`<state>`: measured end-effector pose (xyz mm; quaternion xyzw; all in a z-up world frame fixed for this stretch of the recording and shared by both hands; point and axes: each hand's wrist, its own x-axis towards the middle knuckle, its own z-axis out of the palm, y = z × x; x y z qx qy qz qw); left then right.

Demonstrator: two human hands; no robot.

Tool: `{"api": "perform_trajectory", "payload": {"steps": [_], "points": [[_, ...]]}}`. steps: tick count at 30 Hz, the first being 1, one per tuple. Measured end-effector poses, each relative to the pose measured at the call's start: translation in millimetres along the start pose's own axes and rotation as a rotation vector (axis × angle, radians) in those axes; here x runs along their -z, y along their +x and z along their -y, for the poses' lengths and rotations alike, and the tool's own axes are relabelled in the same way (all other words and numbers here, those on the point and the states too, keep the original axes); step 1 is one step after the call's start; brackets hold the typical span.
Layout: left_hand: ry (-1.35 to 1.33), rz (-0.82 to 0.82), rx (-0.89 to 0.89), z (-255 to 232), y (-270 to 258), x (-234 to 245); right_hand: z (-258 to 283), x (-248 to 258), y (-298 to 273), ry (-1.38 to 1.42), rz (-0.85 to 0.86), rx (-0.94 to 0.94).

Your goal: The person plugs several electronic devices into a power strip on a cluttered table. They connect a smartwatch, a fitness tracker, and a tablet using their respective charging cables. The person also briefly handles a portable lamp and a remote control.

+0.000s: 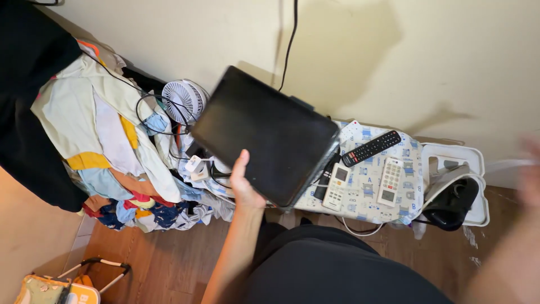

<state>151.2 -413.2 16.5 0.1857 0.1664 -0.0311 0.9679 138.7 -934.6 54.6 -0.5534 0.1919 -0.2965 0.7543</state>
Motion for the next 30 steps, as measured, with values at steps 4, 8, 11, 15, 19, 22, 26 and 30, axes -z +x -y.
{"api": "perform_trajectory", "payload": {"steps": [4, 8, 11, 15, 19, 22, 26, 30], "points": [[-0.029, 0.038, 0.119, 32, -9, -15, -29, -61, -69, 0.388, 0.444, -0.329], [-0.034, 0.047, 0.212, 48, -14, -26, -24, -124, -133, 0.360, 0.600, -0.611], [-0.011, 0.008, 0.217, 51, -14, -29, -7, -145, -159, 0.134, 0.659, -0.754], [-0.027, 0.011, 0.251, 49, -14, -26, 5, -149, -178, -0.342, 0.958, -0.550], [0.005, 0.001, 0.259, 44, -14, -21, 4, -146, -181, -0.662, 1.039, -0.335], [0.050, 0.011, 0.251, 41, -14, -18, -6, -154, -176, -0.466, 1.072, -0.600], [0.036, 0.015, 0.289, 38, -14, -19, -18, -160, -179, -0.224, 1.008, -0.809], [0.028, 0.032, 0.317, 35, -16, -23, -23, -159, -181, -0.249, 0.949, -0.871]]}}
